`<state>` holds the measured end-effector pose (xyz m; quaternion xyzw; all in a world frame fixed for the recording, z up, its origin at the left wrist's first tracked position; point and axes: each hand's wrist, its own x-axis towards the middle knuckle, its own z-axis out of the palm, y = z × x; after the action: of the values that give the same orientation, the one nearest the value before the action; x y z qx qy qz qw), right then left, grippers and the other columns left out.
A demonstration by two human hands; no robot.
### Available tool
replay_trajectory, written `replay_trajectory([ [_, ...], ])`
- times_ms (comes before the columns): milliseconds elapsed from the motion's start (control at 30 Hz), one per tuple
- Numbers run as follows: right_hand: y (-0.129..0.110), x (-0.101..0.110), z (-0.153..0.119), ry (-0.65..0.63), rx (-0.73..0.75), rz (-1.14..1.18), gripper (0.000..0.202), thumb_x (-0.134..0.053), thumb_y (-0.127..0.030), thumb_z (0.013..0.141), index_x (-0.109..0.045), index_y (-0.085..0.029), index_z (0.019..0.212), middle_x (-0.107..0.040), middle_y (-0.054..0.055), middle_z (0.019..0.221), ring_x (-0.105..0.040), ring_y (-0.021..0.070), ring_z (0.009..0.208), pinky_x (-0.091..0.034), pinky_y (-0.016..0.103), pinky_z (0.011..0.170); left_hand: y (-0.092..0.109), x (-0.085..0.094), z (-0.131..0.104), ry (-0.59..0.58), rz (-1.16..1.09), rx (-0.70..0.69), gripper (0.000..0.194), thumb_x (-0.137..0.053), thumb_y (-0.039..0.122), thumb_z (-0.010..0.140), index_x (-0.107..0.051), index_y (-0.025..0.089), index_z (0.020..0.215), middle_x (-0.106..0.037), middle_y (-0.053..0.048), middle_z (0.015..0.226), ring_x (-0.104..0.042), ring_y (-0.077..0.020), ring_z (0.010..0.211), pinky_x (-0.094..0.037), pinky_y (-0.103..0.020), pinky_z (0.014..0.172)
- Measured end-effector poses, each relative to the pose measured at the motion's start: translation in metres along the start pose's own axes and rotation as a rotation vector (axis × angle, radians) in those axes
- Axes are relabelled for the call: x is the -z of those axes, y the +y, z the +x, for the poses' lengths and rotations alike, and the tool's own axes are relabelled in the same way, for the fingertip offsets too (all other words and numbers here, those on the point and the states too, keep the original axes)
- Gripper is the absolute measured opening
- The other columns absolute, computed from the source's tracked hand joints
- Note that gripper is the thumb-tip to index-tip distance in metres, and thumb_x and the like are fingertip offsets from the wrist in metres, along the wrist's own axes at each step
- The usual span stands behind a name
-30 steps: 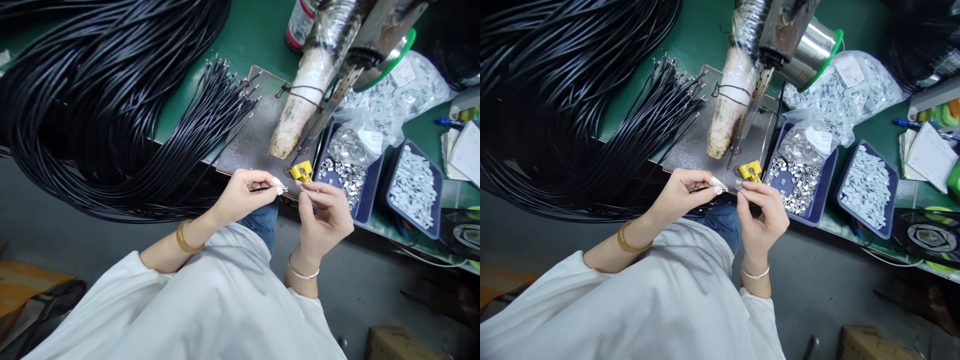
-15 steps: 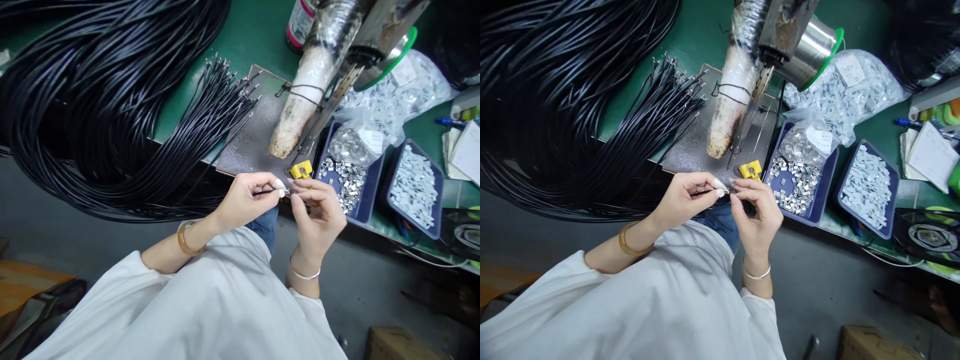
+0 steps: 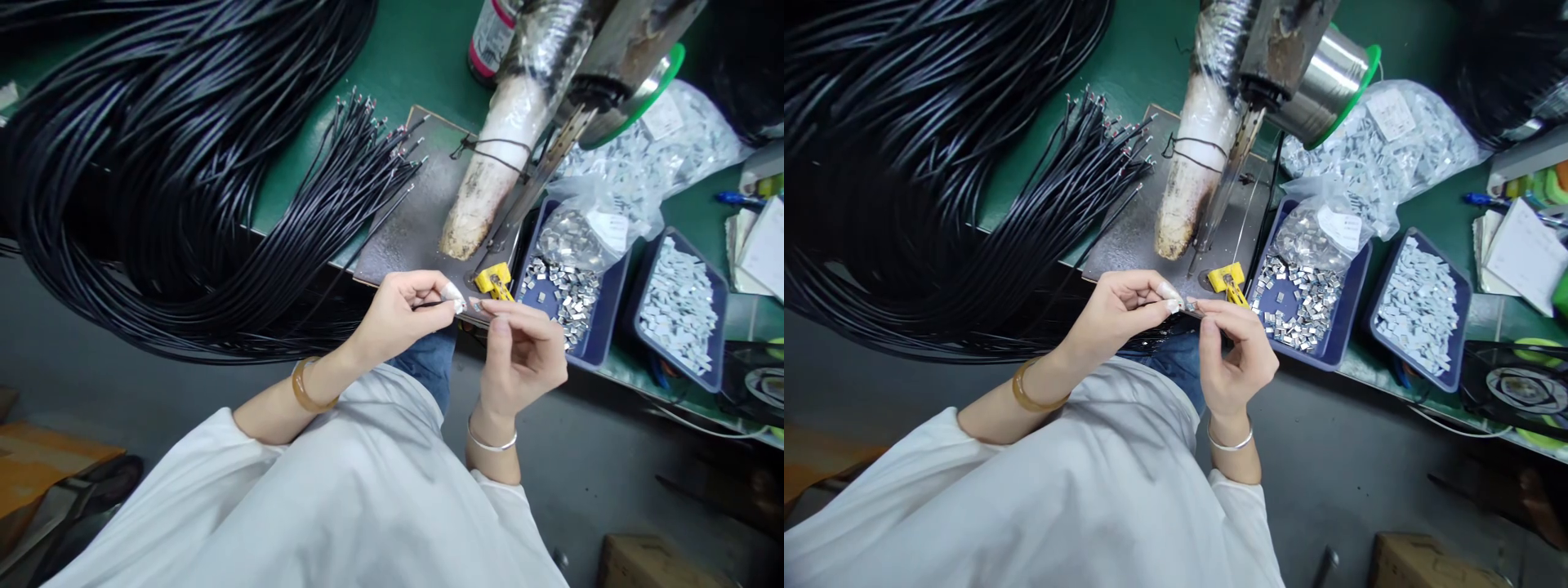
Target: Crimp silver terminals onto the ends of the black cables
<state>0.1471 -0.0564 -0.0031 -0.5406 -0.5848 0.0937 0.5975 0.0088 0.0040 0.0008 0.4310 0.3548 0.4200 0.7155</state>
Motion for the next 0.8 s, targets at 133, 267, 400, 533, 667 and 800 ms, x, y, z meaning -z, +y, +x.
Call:
replay_trajectory([
  [133, 0.005, 0.001, 0.000, -0.030, -0.042, -0.030, 0.009, -0.063, -0.013, 0.091, -0.063, -0.021, 0.094, -0.075, 0.004, 0.099, -0.075, 0.0177, 0.091, -0.064, 0.037, 0.081, 0.001, 0.001, 0.001, -0.014, 0.035, -0.007, 0.007, -0.073, 0.020, 0.074, -0.075, 0.013, 0.074, -0.068, 0.000, 0.065, -0.056, -0.0078, 0.060, -0.046, -0.019, 0.059],
  [267, 0.007, 0.000, 0.001, -0.075, 0.040, -0.108, 0.013, -0.068, -0.010, 0.086, -0.064, -0.022, 0.090, -0.076, 0.003, 0.100, -0.075, 0.0177, 0.092, -0.063, 0.035, 0.081, 0.002, 0.001, 0.003, -0.009, 0.034, -0.016, 0.011, -0.074, 0.023, 0.076, -0.076, 0.012, 0.074, -0.073, -0.003, 0.073, -0.062, -0.0102, 0.067, -0.051, -0.020, 0.066],
  [400, 0.011, 0.001, 0.003, -0.091, 0.163, -0.230, 0.016, -0.070, -0.009, 0.085, -0.064, -0.023, 0.091, -0.077, 0.003, 0.101, -0.075, 0.0169, 0.091, -0.062, 0.033, 0.081, 0.004, -0.001, 0.004, 0.012, 0.050, -0.039, 0.010, -0.074, 0.022, 0.075, -0.076, 0.012, 0.073, -0.073, -0.002, 0.072, -0.063, -0.0099, 0.067, -0.052, -0.020, 0.066],
  [533, 0.015, 0.000, 0.005, -0.111, 0.265, -0.332, 0.016, -0.068, -0.010, 0.086, -0.062, -0.024, 0.093, -0.078, 0.003, 0.104, -0.076, 0.0175, 0.092, -0.062, 0.034, 0.083, 0.003, -0.003, 0.006, 0.059, 0.079, -0.059, 0.008, -0.073, 0.020, 0.073, -0.074, 0.013, 0.070, -0.072, -0.001, 0.070, -0.062, -0.0101, 0.066, -0.051, -0.020, 0.064],
  [667, 0.016, -0.002, 0.007, -0.090, 0.315, -0.367, 0.018, -0.068, -0.009, 0.086, -0.062, -0.024, 0.093, -0.078, 0.003, 0.105, -0.076, 0.0163, 0.093, -0.063, 0.030, 0.082, 0.002, -0.005, 0.009, 0.121, 0.119, -0.045, 0.007, -0.072, 0.018, 0.070, -0.071, 0.013, 0.067, -0.067, 0.000, 0.065, -0.059, -0.0095, 0.061, -0.048, -0.019, 0.059],
  [800, 0.017, -0.006, 0.011, -0.087, 0.337, -0.358, 0.021, -0.069, -0.006, 0.084, -0.062, -0.023, 0.095, -0.078, 0.004, 0.105, -0.075, 0.0161, 0.094, -0.063, 0.029, 0.082, 0.002, -0.005, 0.012, 0.138, 0.130, -0.055, 0.007, -0.073, 0.018, 0.071, -0.070, 0.013, 0.067, -0.065, 0.000, 0.062, -0.057, -0.0089, 0.058, -0.046, -0.019, 0.056],
])
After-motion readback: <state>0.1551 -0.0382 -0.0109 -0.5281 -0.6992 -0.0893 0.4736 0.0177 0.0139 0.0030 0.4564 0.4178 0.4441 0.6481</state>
